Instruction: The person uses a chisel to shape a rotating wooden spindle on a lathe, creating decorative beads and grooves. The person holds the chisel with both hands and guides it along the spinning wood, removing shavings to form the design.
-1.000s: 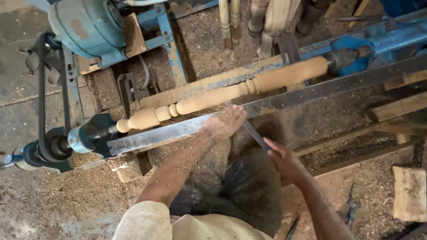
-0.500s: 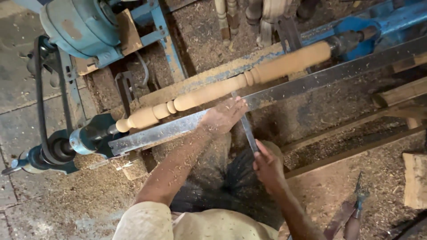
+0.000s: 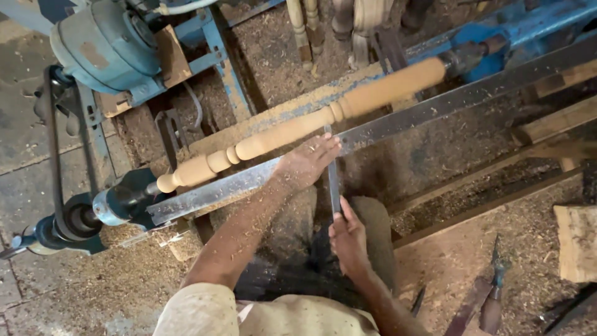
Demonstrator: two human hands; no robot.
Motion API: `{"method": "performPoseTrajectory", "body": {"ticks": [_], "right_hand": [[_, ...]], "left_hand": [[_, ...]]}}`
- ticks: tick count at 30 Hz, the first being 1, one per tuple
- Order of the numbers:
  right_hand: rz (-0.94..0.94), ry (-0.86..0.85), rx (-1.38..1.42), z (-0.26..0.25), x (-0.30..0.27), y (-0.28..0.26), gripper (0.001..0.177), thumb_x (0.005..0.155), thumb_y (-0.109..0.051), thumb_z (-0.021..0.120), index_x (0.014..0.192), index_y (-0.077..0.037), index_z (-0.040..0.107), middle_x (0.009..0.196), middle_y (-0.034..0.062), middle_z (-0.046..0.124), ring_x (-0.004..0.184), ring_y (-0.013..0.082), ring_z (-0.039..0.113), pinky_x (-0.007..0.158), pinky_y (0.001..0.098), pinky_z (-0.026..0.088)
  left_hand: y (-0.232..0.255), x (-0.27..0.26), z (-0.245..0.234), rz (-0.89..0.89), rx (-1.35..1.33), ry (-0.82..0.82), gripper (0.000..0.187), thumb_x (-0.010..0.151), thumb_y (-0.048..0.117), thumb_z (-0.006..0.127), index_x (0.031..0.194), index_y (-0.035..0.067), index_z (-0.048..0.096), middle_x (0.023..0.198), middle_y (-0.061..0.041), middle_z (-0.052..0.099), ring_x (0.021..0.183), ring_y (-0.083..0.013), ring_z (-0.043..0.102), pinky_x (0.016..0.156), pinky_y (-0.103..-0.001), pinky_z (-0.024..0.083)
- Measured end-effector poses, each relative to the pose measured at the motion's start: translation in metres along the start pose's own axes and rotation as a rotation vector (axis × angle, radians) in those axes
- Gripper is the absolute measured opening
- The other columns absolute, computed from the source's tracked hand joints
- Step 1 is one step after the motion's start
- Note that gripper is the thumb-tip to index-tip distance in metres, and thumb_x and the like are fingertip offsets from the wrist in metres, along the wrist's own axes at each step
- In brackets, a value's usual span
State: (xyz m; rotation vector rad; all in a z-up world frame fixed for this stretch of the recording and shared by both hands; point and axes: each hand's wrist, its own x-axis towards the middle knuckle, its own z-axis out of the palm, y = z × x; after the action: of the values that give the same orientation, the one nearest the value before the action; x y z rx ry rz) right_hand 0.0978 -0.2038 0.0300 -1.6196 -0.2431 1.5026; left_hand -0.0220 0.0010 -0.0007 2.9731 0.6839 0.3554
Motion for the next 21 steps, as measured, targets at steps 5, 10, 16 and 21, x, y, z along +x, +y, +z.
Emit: {"method": "performPoseTrajectory", "body": {"ticks": [5,10,16,21], "right_hand": [[0.083,0.023,-0.185,-0.021,0.007,-0.019,0.054,0.1,-0.017,0.054,0.155,-0.021,0.051,0.063,-0.0025,0.049,0.049,0.0082,0.041,0.042,0.0254,0.034],[-0.08,-0.141,-0.376,-0.066,0.034,-0.031,0.053,0.101,-0.014,0.054,0.154,-0.015,0.05,0.084,-0.0088,0.06,0.063,0.0048,0.049,0.054,0.0236,0.045],[-0.21,-0.287,-0.763,-0.105,0.059,-0.074,0.05,0.104,-0.019,0.055,0.154,-0.016,0.053,0.094,0.0019,0.052,0.079,0.0104,0.046,0.065,0.0274,0.042],[-0.006,-0.132,-0.623,-0.075,0.038,-0.074,0.049,0.099,-0.017,0.056,0.148,-0.022,0.058,0.078,-0.0065,0.064,0.061,0.0081,0.048,0.053,0.0253,0.043]], "left_hand": [[0.002,-0.005,0.017,0.022,0.072,0.013,0.053,0.097,0.019,0.05,0.149,0.008,0.052,0.159,-0.011,0.049,0.149,-0.0275,0.041,0.124,-0.038,0.034],[0.002,-0.007,0.024,-0.007,0.042,0.018,0.053,0.096,0.019,0.05,0.147,0.006,0.055,0.154,-0.014,0.052,0.143,-0.0308,0.045,0.121,-0.041,0.036],[0.002,-0.011,0.01,-0.012,0.161,0.065,0.049,0.097,0.021,0.053,0.142,0.003,0.058,0.143,-0.016,0.06,0.133,-0.033,0.056,0.118,-0.042,0.045],[0.005,-0.014,0.004,-0.009,0.168,0.118,0.046,0.097,0.02,0.054,0.141,0.006,0.059,0.144,-0.011,0.06,0.136,-0.0322,0.055,0.117,-0.042,0.044]]}}
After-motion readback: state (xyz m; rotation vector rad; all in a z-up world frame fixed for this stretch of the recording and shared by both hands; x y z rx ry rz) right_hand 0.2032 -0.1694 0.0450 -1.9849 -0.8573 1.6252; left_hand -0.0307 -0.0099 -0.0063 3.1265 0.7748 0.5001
